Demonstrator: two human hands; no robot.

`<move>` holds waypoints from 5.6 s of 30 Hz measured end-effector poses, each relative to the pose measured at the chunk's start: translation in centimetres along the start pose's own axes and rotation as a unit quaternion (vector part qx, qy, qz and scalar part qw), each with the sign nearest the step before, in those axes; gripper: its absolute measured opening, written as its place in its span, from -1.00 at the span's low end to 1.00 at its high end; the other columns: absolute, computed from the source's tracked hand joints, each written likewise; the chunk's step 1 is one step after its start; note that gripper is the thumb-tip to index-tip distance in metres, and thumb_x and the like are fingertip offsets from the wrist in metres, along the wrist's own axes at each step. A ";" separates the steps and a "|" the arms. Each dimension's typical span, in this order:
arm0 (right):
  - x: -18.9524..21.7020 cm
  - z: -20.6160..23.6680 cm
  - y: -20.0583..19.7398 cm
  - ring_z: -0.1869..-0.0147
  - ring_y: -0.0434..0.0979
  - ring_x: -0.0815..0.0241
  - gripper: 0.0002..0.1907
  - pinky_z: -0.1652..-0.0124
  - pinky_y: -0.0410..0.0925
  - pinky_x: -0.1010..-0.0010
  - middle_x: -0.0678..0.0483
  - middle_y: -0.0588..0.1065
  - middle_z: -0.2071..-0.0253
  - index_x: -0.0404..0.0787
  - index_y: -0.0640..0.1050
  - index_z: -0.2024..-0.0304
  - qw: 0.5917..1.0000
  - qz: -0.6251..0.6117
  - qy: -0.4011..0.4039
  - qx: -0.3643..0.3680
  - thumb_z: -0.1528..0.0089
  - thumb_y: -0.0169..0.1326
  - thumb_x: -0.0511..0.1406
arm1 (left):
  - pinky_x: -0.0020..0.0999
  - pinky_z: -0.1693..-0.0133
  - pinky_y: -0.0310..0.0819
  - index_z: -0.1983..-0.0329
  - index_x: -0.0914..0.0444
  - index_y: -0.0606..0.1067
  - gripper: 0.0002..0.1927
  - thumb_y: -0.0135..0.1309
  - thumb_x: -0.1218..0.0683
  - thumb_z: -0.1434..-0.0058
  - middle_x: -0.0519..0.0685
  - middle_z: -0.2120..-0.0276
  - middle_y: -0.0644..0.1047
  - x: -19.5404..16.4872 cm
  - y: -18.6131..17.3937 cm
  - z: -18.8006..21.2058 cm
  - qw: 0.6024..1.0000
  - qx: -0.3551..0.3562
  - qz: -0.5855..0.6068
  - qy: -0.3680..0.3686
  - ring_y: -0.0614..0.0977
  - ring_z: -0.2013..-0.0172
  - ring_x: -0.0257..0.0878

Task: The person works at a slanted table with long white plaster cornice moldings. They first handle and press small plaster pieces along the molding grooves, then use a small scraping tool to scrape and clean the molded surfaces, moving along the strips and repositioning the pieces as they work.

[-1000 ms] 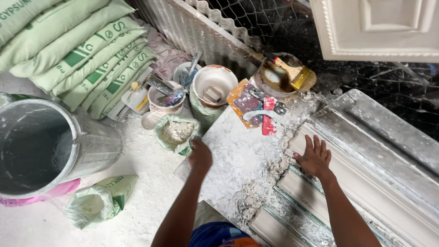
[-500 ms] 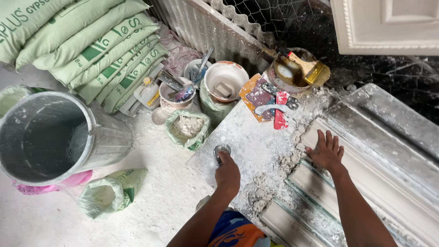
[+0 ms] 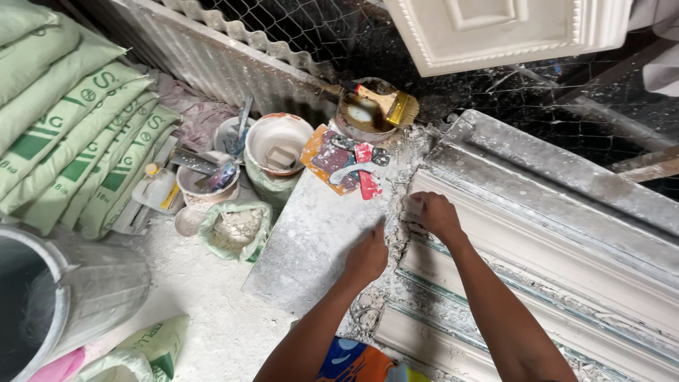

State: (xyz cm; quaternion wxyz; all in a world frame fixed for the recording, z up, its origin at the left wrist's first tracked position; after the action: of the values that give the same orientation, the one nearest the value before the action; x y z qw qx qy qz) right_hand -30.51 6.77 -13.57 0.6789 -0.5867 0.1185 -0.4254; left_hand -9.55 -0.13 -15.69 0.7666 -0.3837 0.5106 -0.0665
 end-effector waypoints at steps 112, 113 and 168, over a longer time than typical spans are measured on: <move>-5.1 -4.9 1.6 -0.19 0.47 0.02 -0.84 -0.09 0.31 0.18 0.11 0.55 -0.10 -0.15 0.60 0.11 0.948 -0.084 -0.169 -0.256 -0.27 0.08 -0.33 | 0.14 0.16 0.57 -0.04 0.26 0.34 -0.76 -0.29 0.08 -0.46 0.24 0.19 0.62 -0.9 7.8 -15.1 0.980 0.119 -0.152 -0.040 0.69 0.20 0.18; -5.1 -5.0 1.6 -0.17 0.48 0.04 -0.84 -0.09 0.31 0.19 0.12 0.56 -0.07 -0.16 0.60 0.10 0.950 -0.093 -0.166 -0.247 -0.28 0.07 -0.33 | 0.15 0.13 0.55 -0.02 0.26 0.36 -0.75 -0.32 0.07 -0.48 0.22 0.18 0.63 -0.7 7.9 -16.1 0.979 0.118 -0.160 -0.042 0.69 0.17 0.17; -7.4 -5.7 2.5 0.14 0.62 -0.06 -0.89 0.14 0.47 0.25 -0.04 0.58 0.14 -0.33 0.52 0.39 0.907 -0.266 -0.181 -0.271 -0.21 0.00 -0.42 | 0.02 0.26 0.60 -0.07 0.54 0.33 -0.63 -0.05 0.18 -0.27 0.32 0.33 0.62 -3.2 4.2 -30.7 0.863 0.472 -0.166 -0.068 0.70 0.30 0.18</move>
State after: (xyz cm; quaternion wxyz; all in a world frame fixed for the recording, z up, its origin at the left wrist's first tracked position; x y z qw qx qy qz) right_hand -37.67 7.99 -19.92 0.3651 -0.8250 -0.0558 -0.4277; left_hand -37.92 -11.60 -21.73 0.8666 -0.0584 0.2932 -0.3995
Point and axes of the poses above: each hand's wrist, its own z-axis away from the middle knuckle, its own y-axis out of the palm, x = y × z, the point moved 1 cm from there along -z, towards the middle knuckle
